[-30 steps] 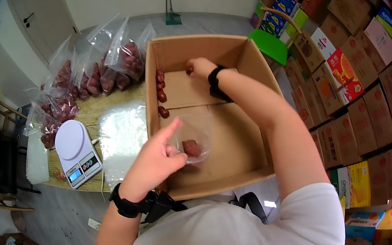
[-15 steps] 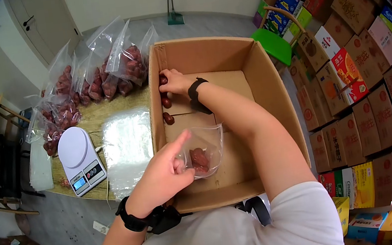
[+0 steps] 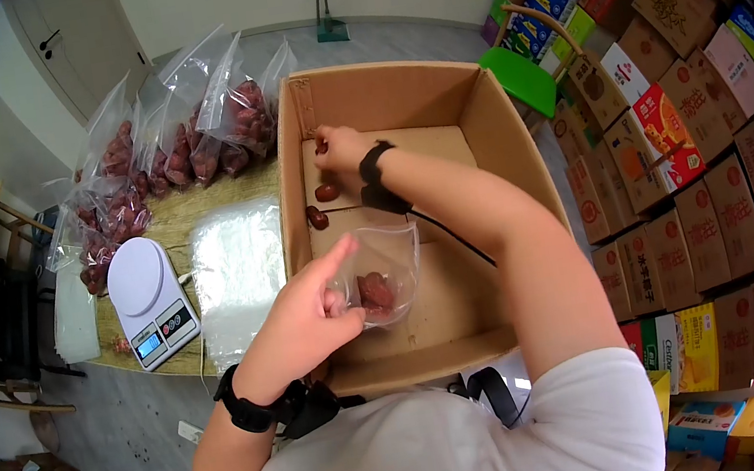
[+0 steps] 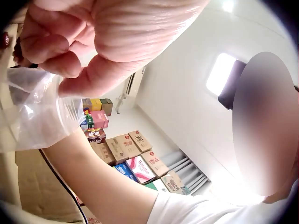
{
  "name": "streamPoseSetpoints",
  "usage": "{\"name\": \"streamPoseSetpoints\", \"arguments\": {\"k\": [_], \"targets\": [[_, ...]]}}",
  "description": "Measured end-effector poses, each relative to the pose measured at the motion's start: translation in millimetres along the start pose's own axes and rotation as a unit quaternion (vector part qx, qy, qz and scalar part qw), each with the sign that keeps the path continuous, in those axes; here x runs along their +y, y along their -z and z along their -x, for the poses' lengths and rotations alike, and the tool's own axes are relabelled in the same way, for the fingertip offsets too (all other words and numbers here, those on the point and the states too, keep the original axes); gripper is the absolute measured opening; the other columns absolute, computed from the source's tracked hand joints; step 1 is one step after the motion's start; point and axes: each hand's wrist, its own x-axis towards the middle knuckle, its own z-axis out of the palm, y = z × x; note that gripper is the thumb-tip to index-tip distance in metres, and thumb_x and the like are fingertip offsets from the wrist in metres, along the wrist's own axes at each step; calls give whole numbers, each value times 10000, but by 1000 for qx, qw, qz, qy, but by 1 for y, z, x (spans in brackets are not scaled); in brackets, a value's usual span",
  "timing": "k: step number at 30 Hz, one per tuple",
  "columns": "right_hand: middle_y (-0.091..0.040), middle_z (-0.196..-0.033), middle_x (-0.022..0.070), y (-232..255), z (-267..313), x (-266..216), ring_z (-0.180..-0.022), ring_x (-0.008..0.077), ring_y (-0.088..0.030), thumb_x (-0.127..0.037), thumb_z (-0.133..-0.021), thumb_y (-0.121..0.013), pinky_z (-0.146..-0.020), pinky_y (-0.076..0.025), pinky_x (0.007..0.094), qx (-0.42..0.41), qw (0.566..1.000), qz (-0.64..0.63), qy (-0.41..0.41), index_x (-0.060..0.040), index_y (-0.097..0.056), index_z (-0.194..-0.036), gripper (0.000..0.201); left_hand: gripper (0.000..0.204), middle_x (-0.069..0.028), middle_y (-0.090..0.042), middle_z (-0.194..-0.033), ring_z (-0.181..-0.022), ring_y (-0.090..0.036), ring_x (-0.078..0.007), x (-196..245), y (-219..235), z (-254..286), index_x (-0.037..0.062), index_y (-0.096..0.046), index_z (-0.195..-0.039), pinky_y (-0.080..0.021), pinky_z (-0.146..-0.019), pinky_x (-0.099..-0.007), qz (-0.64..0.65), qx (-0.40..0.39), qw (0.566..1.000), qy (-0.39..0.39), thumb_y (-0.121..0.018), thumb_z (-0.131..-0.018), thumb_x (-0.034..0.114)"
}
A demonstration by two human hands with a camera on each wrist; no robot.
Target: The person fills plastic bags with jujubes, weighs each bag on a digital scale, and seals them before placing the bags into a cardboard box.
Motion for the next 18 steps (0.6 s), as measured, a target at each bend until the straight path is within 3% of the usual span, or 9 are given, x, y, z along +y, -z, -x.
{"name": "streamPoseSetpoints", "arguments": {"k": [2,4,6,8,11,14,16,18], "targets": [[-580,-781,57,59,19,-43,-607,167,-550,-219,-766,-608,-508,-444,292,-126,957,-222,-136,-62,-553,-947,246,677,57,-335,-642,-556,-318,-27,1,0,1,-10,-277,-1372,-309,-504,-183,-3,-2,1000,2,-554,-754,-18],[-548,-768,0,106,36,-76,-579,61,-477,-196,-809,-575,-445,-356,203,-188,934,-277,-123,-63,-542,-950,197,677,67,-329,-631,-551,-314,-23,4,0,2,-17,-276,-1370,-304,-502,-179,-15,-1,1000,20,-553,-751,-22],[-518,-748,-21,149,62,-113,-526,49,-451,-135,-818,-542,-417,-343,205,-271,897,-344,-61,-68,-510,-1027,221,675,76,-334,-629,-548,-319,-16,3,0,1,-13,-280,-1370,-300,-500,-174,2,-6,1000,29,-552,-752,-23],[-534,-786,-13,183,89,-144,-612,42,-475,-85,-789,-565,-487,-378,194,-374,872,-316,-11,-48,-523,-1037,254,678,79,-341,-628,-547,-327,-12,3,-1,1,-6,-280,-1374,-301,-500,-172,25,-1,1000,17,-550,-752,-22],[-562,-852,-6,191,116,-161,-643,50,-471,-89,-783,-581,-543,-389,189,-464,847,-248,68,-46,-580,-1028,249,599,72,-379,-662,-564,-360,-8,2,1,-2,-18,-351,-1315,-311,-506,-173,25,-12,999,26,-554,-752,-16],[-583,-902,4,186,127,-176,-796,68,-508,-97,-781,-623,-683,-417,206,-488,854,-168,66,-21,-585,-1037,270,511,58,-418,-705,-585,-387,-7,11,-1,-1,-21,-408,-1240,-322,-518,-171,14,-5,1000,26,-550,-749,-12],[-589,-910,8,186,129,-176,-772,70,-523,-125,-795,-621,-654,-426,207,-455,876,-135,84,-24,-589,-1038,266,639,26,-468,-656,-558,-411,-22,10,-3,-2,-38,-322,-1334,-361,-507,-194,60,1,998,1,-524,-730,5],[-594,-919,12,188,127,-176,-748,71,-537,-154,-809,-620,-626,-435,207,-422,895,-101,104,-27,-592,-1040,265,643,21,-478,-663,-559,-416,-25,10,-5,0,-40,-317,-1337,-362,-508,-189,83,0,997,-3,-526,-731,4]]}}
